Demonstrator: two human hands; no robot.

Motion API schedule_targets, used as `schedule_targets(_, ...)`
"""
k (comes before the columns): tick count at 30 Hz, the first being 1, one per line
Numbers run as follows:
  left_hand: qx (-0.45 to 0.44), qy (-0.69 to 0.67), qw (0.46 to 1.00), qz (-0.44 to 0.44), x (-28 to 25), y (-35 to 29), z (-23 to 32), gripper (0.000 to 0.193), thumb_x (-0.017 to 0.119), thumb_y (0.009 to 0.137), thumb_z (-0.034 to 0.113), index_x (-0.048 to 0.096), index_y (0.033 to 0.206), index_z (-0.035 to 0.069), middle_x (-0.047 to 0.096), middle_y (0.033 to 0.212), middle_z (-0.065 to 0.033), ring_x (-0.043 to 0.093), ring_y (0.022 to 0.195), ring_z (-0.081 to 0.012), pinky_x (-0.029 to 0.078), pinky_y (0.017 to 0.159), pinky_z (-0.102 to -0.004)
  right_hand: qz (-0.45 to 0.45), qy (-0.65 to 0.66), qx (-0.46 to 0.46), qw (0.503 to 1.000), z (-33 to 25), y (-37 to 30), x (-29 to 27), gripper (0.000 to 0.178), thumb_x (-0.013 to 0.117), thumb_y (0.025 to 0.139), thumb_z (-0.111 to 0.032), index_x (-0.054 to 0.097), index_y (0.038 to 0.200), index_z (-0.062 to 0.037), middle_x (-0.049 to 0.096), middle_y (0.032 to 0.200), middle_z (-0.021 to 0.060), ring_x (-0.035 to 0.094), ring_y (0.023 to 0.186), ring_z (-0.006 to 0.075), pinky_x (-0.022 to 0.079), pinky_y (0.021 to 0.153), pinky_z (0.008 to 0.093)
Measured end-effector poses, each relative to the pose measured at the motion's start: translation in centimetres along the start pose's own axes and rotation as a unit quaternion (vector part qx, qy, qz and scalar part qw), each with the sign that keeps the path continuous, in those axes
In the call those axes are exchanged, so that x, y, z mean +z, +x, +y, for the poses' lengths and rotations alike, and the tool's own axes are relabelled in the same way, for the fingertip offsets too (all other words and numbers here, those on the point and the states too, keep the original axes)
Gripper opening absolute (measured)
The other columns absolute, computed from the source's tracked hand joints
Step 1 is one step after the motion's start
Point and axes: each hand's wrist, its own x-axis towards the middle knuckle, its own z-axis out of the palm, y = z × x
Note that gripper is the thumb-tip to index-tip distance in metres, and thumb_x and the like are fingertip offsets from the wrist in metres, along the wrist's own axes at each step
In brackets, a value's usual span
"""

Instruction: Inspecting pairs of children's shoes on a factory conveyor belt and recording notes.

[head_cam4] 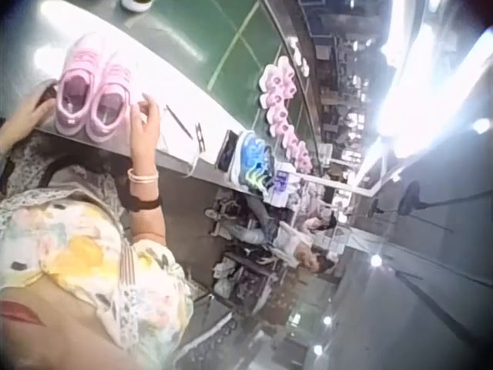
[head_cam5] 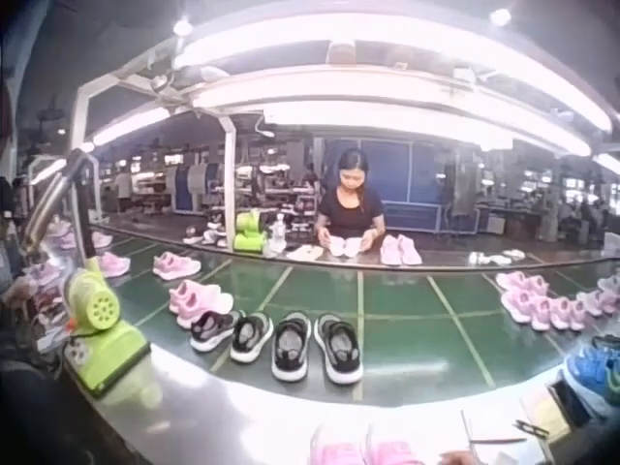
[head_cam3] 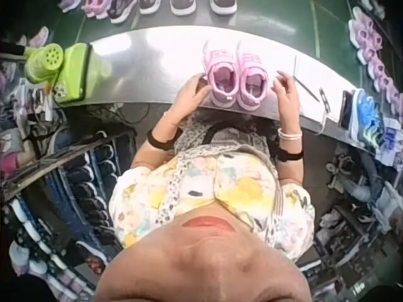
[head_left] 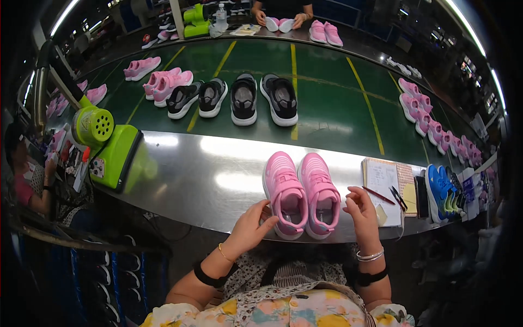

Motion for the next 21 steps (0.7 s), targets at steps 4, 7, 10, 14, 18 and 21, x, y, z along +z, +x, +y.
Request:
schedule_targets(4,-0.030,0.008,0.999,0.035,1.4,0.2,0.5,0.063,0.062,0.088,0.039,0.041,0.127,-0.006,0.052,0.107,-0.0195,0.056,0.086,-0.0240,0.047,0.080,-0.0342,-0.099,0.026,0.056,0.993,2.9,0.3,1.2,0.053,0.061,0.089,-0.018,0.040,0.135,-0.0022,0.057,0.110,0.0093,0.056,0.092,0.0141,0.047,0.079,0.0273)
schedule_targets(7,-0.075,-0.031,0.995,0.061,1.4,1.4,0.8,0.063,0.062,0.088,0.037,0.041,0.128,-0.006,0.050,0.109,-0.0176,0.054,0.083,-0.0219,0.047,0.079,-0.0335,-0.045,-0.042,0.032,0.998,3.7,0.1,2.3,0.051,0.060,0.089,-0.017,0.041,0.135,-0.0024,0.059,0.110,0.0104,0.058,0.091,0.0155,0.047,0.081,0.0272)
schedule_targets(10,-0.152,-0.127,0.980,0.031,0.4,2.4,1.3,0.057,0.061,0.087,0.024,0.039,0.132,-0.002,0.055,0.106,-0.0151,0.055,0.082,-0.0171,0.047,0.075,-0.0285,-0.031,0.061,0.076,0.995,4.0,-0.1,2.5,0.047,0.056,0.088,-0.010,0.043,0.133,-0.0014,0.060,0.111,0.0102,0.061,0.094,0.0180,0.048,0.083,0.0292)
schedule_targets(14,-0.192,-0.422,0.886,0.016,-1.7,2.7,1.8,0.050,0.048,0.085,0.002,0.041,0.134,0.002,0.058,0.110,-0.0100,0.059,0.093,-0.0149,0.049,0.077,-0.0265,0.010,0.382,0.135,0.914,4.6,-0.5,2.2,0.044,0.050,0.087,-0.006,0.044,0.130,0.0003,0.058,0.116,0.0115,0.060,0.101,0.0191,0.049,0.086,0.0313)
schedule_targets(18,-0.209,-0.508,0.835,0.037,-1.7,1.1,2.1,0.048,0.044,0.084,-0.002,0.042,0.132,0.001,0.057,0.117,-0.0110,0.059,0.099,-0.0175,0.050,0.081,-0.0287,-0.008,0.471,0.136,0.871,5.0,-1.5,2.5,0.046,0.044,0.088,-0.006,0.041,0.133,-0.0002,0.055,0.122,0.0113,0.057,0.107,0.0210,0.047,0.092,0.0333)
schedule_targets(21,-0.203,-0.536,0.819,0.023,-1.3,0.5,2.1,0.049,0.042,0.084,-0.002,0.040,0.133,0.000,0.056,0.119,-0.0118,0.059,0.101,-0.0190,0.050,0.083,-0.0298,-0.023,0.479,0.138,0.867,4.7,-1.8,3.4,0.046,0.042,0.090,-0.008,0.038,0.136,-0.0011,0.053,0.126,0.0110,0.055,0.111,0.0214,0.045,0.095,0.0347)
